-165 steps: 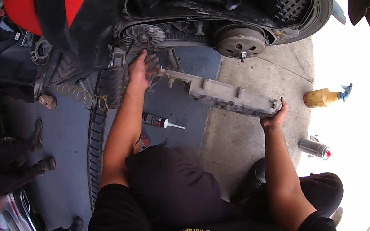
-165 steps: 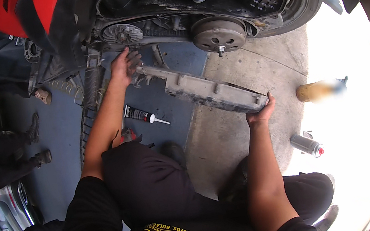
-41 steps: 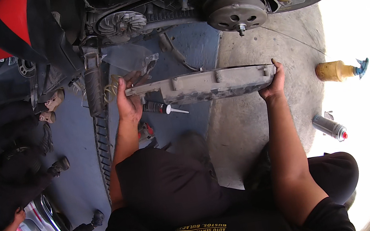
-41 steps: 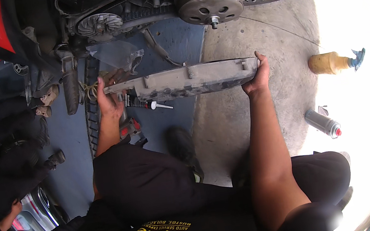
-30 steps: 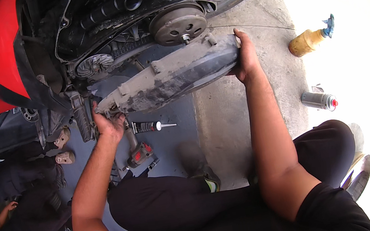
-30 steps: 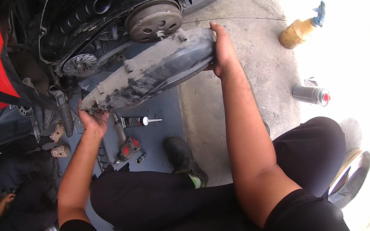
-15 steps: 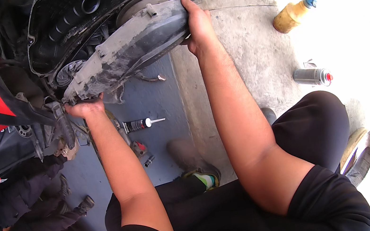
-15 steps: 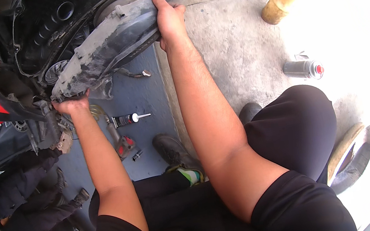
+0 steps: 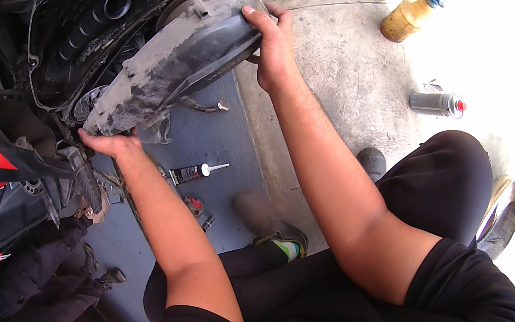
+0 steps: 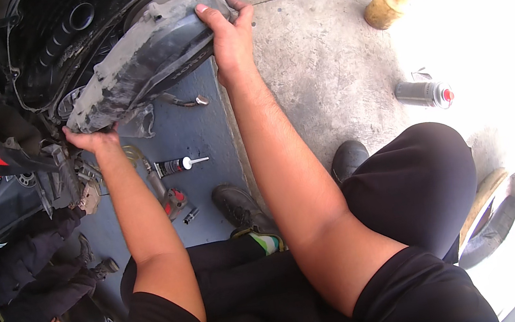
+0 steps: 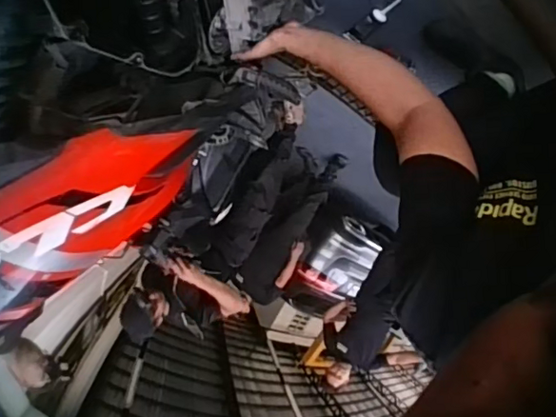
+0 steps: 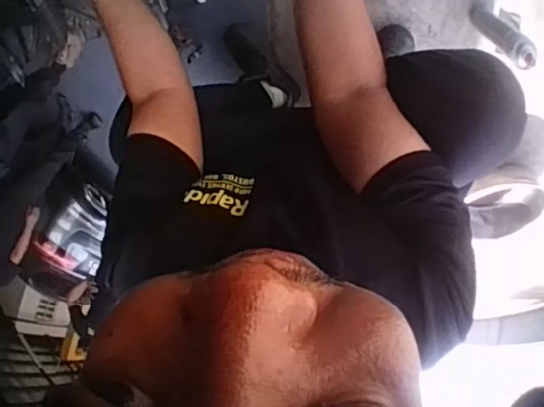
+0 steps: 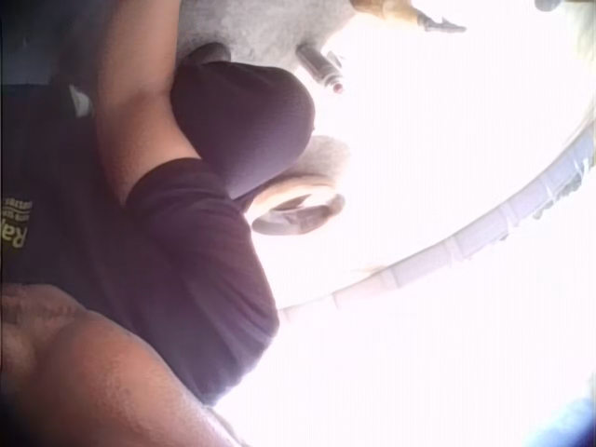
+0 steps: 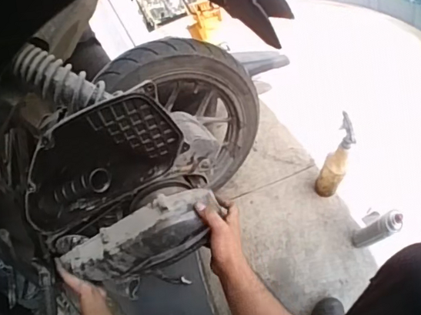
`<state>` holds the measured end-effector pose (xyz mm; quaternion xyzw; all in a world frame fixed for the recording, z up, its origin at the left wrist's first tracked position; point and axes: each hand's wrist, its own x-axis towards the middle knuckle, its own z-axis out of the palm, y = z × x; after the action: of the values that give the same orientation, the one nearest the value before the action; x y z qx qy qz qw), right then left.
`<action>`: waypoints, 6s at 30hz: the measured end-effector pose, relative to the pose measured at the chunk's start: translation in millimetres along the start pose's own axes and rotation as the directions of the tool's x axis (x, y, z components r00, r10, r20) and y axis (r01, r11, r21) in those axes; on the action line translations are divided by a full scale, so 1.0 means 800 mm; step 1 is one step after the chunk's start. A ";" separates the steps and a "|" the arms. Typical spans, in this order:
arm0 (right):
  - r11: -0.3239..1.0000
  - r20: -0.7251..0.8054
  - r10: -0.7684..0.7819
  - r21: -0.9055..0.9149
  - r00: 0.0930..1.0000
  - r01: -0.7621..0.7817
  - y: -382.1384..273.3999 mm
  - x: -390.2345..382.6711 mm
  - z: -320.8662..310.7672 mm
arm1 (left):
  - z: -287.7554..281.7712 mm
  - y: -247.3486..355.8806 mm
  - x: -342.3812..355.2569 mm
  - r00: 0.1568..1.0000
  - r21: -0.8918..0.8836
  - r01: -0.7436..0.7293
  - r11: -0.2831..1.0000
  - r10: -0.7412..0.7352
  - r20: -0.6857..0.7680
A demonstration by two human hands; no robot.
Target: The person carries a plastic cover to a motorcycle, aligns it with the engine housing, and presses it into place.
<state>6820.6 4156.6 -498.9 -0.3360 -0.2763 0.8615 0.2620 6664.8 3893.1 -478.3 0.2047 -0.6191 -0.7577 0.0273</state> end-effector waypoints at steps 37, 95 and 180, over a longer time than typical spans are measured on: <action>0.933 0.197 -0.288 -0.166 0.937 0.321 0.023 0.036 -0.002 | 0.041 0.018 -0.008 0.997 0.055 -0.048 0.997 0.051 -0.059; 0.850 0.292 -0.341 -0.310 0.893 0.426 0.010 0.046 -0.018 | 0.026 0.040 -0.022 0.998 0.080 -0.026 0.996 0.021 0.067; 0.680 0.388 -0.368 -0.508 0.845 0.529 0.004 0.042 -0.016 | 0.025 0.027 -0.004 0.982 0.056 -0.133 0.990 0.139 -0.124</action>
<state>6807.2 4179.5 -523.6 -0.2088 -0.6385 0.6730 0.3095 6656.3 3907.3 -454.1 0.2106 -0.6463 -0.7246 0.1137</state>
